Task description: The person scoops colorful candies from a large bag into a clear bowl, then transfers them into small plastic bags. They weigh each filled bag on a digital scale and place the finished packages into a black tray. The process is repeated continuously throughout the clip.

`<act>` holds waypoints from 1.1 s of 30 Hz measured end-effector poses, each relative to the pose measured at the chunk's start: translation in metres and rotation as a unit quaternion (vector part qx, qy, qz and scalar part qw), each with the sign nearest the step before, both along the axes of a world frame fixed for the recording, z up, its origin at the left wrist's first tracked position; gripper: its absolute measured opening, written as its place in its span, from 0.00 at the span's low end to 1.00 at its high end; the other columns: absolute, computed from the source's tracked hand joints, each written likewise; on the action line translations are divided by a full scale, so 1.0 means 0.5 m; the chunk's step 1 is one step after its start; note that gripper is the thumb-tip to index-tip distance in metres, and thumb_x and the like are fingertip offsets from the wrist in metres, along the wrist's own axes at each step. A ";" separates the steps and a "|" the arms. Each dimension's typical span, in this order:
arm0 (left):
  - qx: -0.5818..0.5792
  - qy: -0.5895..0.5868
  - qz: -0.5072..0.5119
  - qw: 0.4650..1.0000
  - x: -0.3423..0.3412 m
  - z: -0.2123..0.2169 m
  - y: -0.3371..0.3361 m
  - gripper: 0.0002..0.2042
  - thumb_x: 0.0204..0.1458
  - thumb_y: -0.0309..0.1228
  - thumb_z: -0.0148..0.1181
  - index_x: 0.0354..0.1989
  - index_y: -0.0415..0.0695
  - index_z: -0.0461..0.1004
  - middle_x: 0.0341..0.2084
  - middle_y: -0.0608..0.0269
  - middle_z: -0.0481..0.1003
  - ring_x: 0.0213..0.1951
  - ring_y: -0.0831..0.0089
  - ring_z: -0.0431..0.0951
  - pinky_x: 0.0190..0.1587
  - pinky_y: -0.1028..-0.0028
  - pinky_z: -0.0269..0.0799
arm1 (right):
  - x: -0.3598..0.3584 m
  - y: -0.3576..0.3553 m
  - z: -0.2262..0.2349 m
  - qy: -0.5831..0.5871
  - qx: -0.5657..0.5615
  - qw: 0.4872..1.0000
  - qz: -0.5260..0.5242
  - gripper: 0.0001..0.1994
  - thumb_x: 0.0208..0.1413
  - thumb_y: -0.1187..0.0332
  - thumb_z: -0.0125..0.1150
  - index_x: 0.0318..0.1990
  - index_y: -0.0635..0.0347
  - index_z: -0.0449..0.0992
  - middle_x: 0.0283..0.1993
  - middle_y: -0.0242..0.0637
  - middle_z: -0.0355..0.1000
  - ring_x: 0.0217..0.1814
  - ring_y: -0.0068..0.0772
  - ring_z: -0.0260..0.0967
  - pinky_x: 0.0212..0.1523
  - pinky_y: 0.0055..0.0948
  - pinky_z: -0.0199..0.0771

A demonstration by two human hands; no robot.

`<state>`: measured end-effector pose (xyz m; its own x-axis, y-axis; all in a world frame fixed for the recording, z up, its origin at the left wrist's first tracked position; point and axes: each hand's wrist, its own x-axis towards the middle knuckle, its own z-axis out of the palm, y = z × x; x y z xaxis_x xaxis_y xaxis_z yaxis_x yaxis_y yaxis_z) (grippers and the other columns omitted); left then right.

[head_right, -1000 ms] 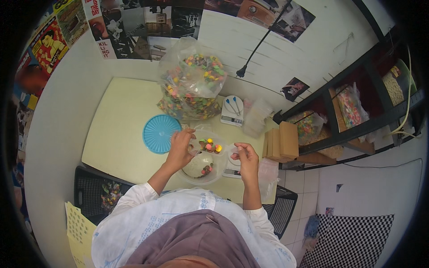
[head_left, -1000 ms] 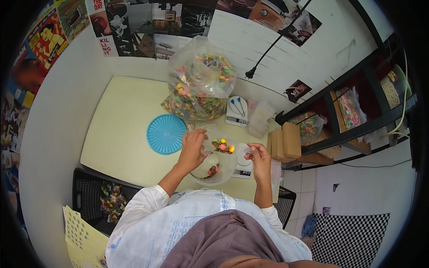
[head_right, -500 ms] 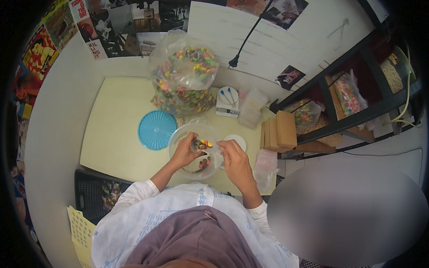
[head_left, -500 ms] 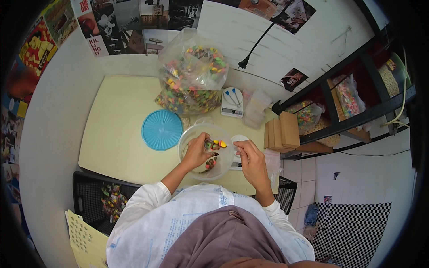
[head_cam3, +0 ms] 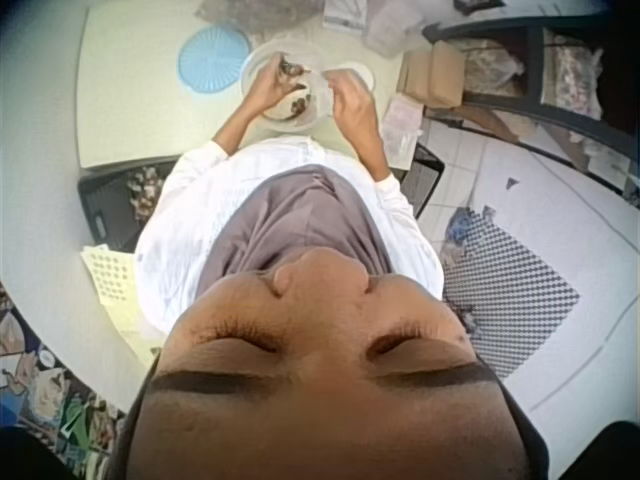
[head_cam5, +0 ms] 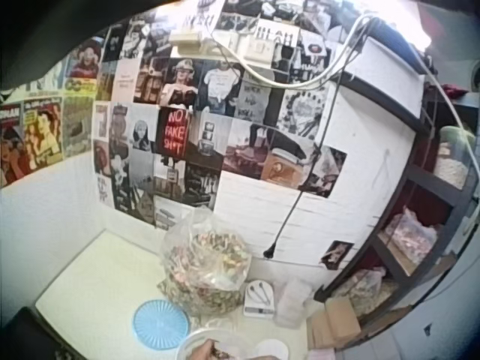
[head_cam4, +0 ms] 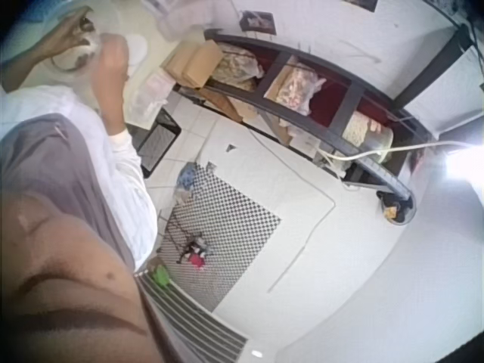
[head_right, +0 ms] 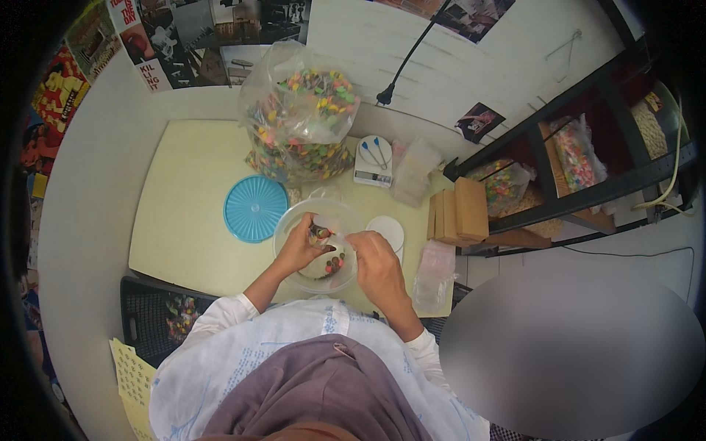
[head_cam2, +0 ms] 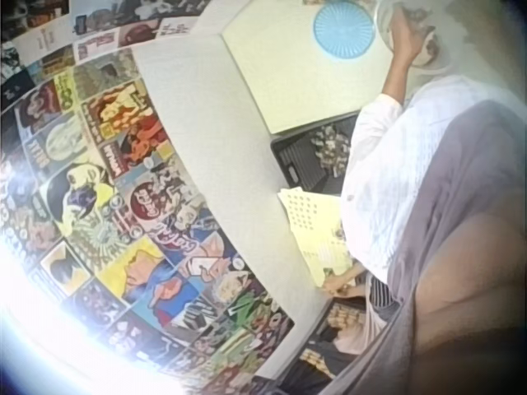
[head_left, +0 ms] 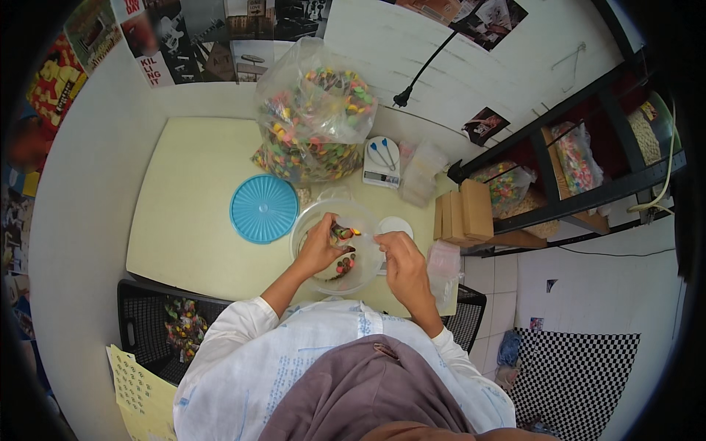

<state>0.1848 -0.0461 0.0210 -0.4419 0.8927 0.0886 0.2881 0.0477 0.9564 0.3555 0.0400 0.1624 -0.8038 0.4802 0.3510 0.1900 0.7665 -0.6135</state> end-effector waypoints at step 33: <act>0.078 -0.122 -0.080 0.986 -0.004 -0.018 -0.018 0.29 0.39 0.31 0.78 0.47 0.42 0.64 0.36 0.62 0.71 0.41 0.73 0.72 0.45 0.73 0.69 | -0.049 0.025 -0.118 -0.063 0.038 0.993 0.088 0.10 0.45 0.75 0.69 0.37 0.58 0.78 0.46 0.40 0.69 0.50 0.46 0.64 0.52 0.40 0.65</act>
<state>0.1830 -0.0552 0.0119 -0.3216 0.9367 0.1381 0.0397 -0.1324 0.9904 0.3311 0.0526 0.1036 -0.9126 0.3048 0.2726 0.1209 0.8379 -0.5322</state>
